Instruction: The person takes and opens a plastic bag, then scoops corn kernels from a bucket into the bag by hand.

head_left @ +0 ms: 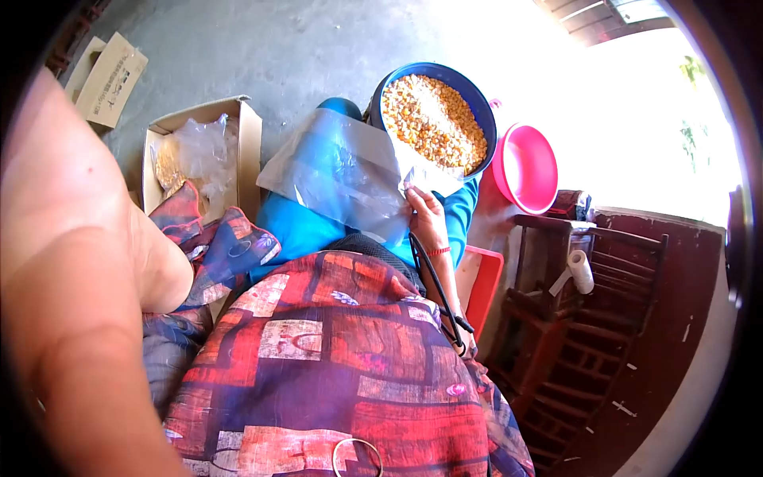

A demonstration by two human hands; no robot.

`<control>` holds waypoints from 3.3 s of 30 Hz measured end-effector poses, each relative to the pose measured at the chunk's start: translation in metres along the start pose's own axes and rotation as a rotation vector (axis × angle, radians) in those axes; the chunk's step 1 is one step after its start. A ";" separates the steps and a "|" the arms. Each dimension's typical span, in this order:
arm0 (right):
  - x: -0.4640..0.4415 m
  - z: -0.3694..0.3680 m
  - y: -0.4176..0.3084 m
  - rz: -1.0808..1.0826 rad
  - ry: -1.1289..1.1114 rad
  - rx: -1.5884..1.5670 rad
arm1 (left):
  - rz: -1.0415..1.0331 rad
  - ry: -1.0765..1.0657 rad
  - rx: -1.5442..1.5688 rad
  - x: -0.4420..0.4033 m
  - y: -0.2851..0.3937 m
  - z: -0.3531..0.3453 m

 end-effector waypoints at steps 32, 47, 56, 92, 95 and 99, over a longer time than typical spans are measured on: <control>0.000 -0.074 -0.085 0.230 -0.325 0.251 | 0.975 -0.177 0.025 0.123 -0.207 -0.146; 0.009 -0.104 -0.085 0.229 -0.362 0.164 | 1.127 -0.039 0.466 0.138 -0.227 -0.144; -0.010 -0.051 -0.108 0.452 -0.128 0.231 | 1.079 0.180 0.515 0.137 -0.236 -0.084; 0.029 -0.120 -0.164 0.915 -0.325 1.236 | 0.906 0.013 0.031 0.076 -0.189 -0.084; 0.025 -0.118 -0.165 0.896 -0.319 1.242 | 0.813 0.006 -0.085 0.069 -0.178 -0.078; 0.023 -0.116 -0.163 0.873 -0.322 1.225 | 0.845 -0.068 -0.130 0.070 -0.179 -0.078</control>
Point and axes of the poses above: each hand's wrist, its own x-axis away from the middle knuckle, its own z-axis out of the back of the hand, y = z × x, the point moved 9 cm from there along -x, towards the middle knuckle, and after that the axes turned 11 degrees about z, right-handed, at the moved point
